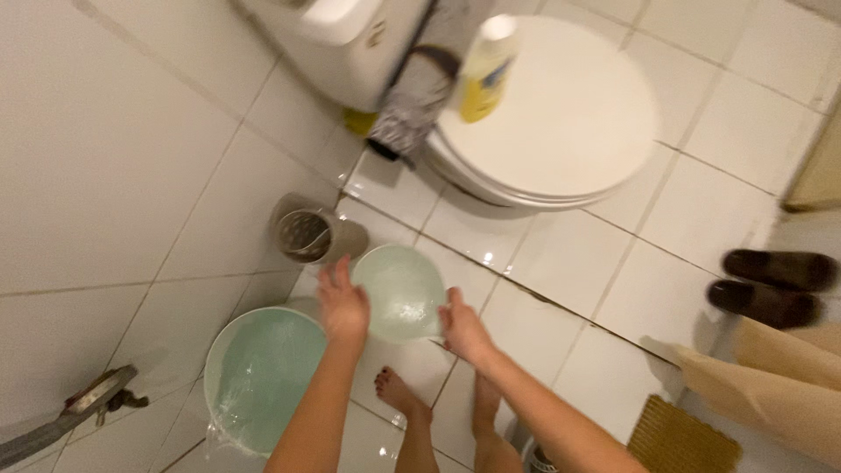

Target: The person scrubs the tiled bathroom walls and floor using a long-handled mop, then rinses a bath mat in a bucket of water and pours water over the bathroom floor.

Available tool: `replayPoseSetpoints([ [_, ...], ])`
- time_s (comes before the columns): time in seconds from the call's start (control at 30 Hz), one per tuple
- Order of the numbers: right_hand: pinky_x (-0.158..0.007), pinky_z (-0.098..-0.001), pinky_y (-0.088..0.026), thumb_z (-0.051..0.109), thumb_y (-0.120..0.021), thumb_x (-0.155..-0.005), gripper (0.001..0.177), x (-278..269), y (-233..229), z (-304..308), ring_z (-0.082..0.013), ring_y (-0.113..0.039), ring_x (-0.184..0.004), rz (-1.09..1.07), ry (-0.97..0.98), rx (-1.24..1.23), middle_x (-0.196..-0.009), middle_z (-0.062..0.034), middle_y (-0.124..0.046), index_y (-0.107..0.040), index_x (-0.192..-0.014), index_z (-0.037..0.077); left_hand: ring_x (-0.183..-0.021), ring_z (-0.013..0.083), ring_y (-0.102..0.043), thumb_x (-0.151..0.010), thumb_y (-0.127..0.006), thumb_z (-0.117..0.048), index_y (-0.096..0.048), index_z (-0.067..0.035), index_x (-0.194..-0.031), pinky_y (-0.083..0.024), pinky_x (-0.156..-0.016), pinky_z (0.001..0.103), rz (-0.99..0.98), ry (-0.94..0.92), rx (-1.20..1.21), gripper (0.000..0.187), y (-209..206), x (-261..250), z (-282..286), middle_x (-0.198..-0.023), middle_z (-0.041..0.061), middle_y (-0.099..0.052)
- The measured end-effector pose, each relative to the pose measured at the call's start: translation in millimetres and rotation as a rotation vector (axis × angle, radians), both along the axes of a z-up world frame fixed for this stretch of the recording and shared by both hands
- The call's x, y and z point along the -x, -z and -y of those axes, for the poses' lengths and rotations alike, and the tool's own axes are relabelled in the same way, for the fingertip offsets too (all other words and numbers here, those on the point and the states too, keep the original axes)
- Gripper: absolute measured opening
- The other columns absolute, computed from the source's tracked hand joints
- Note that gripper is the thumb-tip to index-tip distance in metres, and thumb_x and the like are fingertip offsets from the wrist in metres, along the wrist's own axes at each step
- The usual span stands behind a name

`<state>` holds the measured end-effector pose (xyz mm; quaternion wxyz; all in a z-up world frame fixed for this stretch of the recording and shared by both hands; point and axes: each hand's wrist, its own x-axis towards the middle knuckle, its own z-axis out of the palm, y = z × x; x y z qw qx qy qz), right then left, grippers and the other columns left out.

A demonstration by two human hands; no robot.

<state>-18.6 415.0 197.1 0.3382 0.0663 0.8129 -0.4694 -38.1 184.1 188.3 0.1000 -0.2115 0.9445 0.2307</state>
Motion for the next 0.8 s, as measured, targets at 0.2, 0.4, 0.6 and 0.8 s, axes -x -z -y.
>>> replayPoseSetpoints([
  [0.2,-0.048,-0.0390,-0.052,0.013,-0.042,-0.104,0.031,51,-36,-118,-0.0250,-0.063,-0.056,0.069,0.310,0.020,-0.079,-0.0243,-0.070,-0.035,-0.123,-0.010,-0.085,0.0329,-0.074,-0.093,-0.064,-0.037,-0.027,-0.022,-0.158,-0.061,-0.058,0.043,0.255,-0.290,-0.726,0.077,-33,50,-150,-0.135,0.017,-0.063],
  [0.4,-0.048,-0.0377,-0.052,-0.004,-0.039,-0.095,0.033,97,-45,-189,-0.0246,-0.065,-0.063,0.233,0.671,0.153,-0.088,-0.0260,-0.066,-0.040,-0.126,-0.015,-0.085,0.0329,-0.076,-0.090,-0.067,-0.031,-0.016,-0.025,-0.158,-0.064,-0.059,0.042,0.293,-0.270,-0.987,0.086,-48,79,-262,-0.142,0.014,-0.051],
  [0.6,-0.051,-0.0403,-0.053,-0.007,-0.044,-0.093,0.029,88,-22,-219,-0.0248,-0.063,-0.067,0.217,0.890,0.351,-0.094,-0.0263,-0.067,-0.056,-0.118,-0.018,-0.089,0.0341,-0.076,-0.086,-0.067,-0.013,-0.021,-0.011,-0.157,-0.066,-0.066,0.040,0.157,-0.099,-0.843,0.084,-45,108,-320,-0.133,0.026,-0.063],
  [0.8,-0.065,-0.0367,-0.060,0.013,-0.052,-0.101,0.048,31,-104,-252,-0.0249,-0.070,-0.076,0.112,0.806,0.474,-0.106,-0.0199,-0.070,-0.038,-0.144,-0.003,-0.108,0.0375,-0.068,-0.081,-0.062,0.002,-0.031,-0.007,-0.151,-0.066,-0.077,0.041,0.054,-0.095,-0.755,0.077,-39,100,-368,-0.133,0.026,-0.057],
])
